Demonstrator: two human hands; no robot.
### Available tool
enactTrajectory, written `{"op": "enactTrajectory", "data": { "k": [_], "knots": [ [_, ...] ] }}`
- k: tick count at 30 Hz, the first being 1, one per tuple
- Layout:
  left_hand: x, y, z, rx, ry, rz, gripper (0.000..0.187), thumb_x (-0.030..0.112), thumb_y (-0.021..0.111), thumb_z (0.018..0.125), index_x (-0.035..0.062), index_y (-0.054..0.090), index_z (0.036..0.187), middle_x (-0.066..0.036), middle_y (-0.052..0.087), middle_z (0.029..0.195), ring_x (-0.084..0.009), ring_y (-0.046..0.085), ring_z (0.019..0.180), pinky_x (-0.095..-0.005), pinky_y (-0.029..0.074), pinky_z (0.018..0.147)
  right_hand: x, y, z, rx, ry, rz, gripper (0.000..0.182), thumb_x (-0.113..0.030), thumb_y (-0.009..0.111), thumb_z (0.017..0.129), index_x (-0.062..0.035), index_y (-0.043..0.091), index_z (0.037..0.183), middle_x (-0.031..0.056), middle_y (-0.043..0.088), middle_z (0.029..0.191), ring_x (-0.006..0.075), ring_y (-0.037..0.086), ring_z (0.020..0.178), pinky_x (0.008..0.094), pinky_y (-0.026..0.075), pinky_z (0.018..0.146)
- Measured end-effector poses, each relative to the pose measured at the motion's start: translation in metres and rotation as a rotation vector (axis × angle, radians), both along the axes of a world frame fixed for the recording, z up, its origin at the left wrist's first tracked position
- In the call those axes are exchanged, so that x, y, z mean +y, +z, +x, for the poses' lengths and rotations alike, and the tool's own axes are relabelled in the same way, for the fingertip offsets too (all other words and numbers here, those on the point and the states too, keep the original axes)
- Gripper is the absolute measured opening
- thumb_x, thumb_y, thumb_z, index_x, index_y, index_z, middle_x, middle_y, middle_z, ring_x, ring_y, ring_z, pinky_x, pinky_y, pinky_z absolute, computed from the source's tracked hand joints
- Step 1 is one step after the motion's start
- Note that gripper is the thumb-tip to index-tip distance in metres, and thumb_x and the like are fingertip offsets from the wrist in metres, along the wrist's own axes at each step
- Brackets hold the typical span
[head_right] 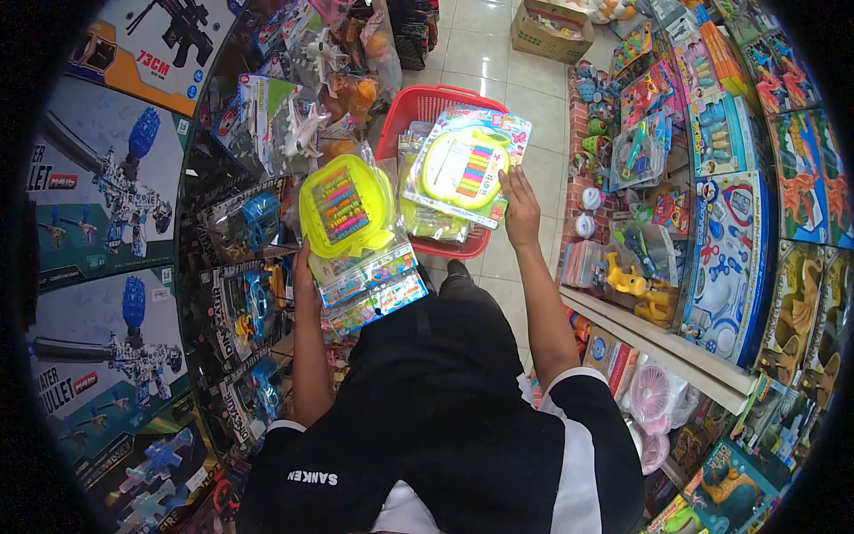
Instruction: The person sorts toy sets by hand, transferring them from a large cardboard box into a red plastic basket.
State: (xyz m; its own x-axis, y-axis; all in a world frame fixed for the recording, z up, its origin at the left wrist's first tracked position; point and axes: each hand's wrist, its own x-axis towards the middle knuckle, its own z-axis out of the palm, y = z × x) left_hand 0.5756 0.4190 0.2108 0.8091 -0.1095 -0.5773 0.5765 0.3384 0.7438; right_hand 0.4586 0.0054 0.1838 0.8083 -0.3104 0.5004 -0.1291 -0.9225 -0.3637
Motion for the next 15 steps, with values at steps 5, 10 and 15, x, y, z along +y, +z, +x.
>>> {"op": "enactTrajectory", "data": {
  "k": [5,10,15],
  "knots": [
    [-0.009,0.002,0.001,-0.015,-0.004,0.032,0.042,0.03,0.061,0.095,-0.0013,0.055,0.122,-0.01,0.064,0.111,-0.0179,0.063,0.097,-0.0299,0.05,0.083,0.004,-0.008,0.0,0.087,0.116,0.036,0.053,0.005,0.055,0.08,-0.0121,0.06,0.13,0.0155,0.055,0.135,0.0307,0.051,0.128,0.0404,0.042,0.107],
    [-0.038,0.006,0.006,0.001,-0.098,-0.037,0.042,0.031,0.061,0.095,-0.0013,0.055,0.121,-0.01,0.064,0.109,-0.0178,0.063,0.096,-0.03,0.051,0.082,0.021,-0.019,0.006,0.296,0.349,0.041,0.047,-0.002,0.054,0.081,-0.0108,0.062,0.127,0.0144,0.058,0.132,0.0285,0.052,0.127,0.0441,0.034,0.112],
    [-0.055,-0.001,0.011,-0.011,-0.121,-0.008,0.041,0.031,0.061,0.095,-0.0013,0.056,0.119,-0.01,0.065,0.107,-0.0177,0.064,0.094,-0.03,0.051,0.081,0.018,-0.016,0.008,0.426,0.297,0.015,0.043,-0.008,0.055,0.082,-0.0109,0.064,0.124,0.0134,0.06,0.131,0.0284,0.053,0.125,0.0441,0.035,0.11]
  ]
}}
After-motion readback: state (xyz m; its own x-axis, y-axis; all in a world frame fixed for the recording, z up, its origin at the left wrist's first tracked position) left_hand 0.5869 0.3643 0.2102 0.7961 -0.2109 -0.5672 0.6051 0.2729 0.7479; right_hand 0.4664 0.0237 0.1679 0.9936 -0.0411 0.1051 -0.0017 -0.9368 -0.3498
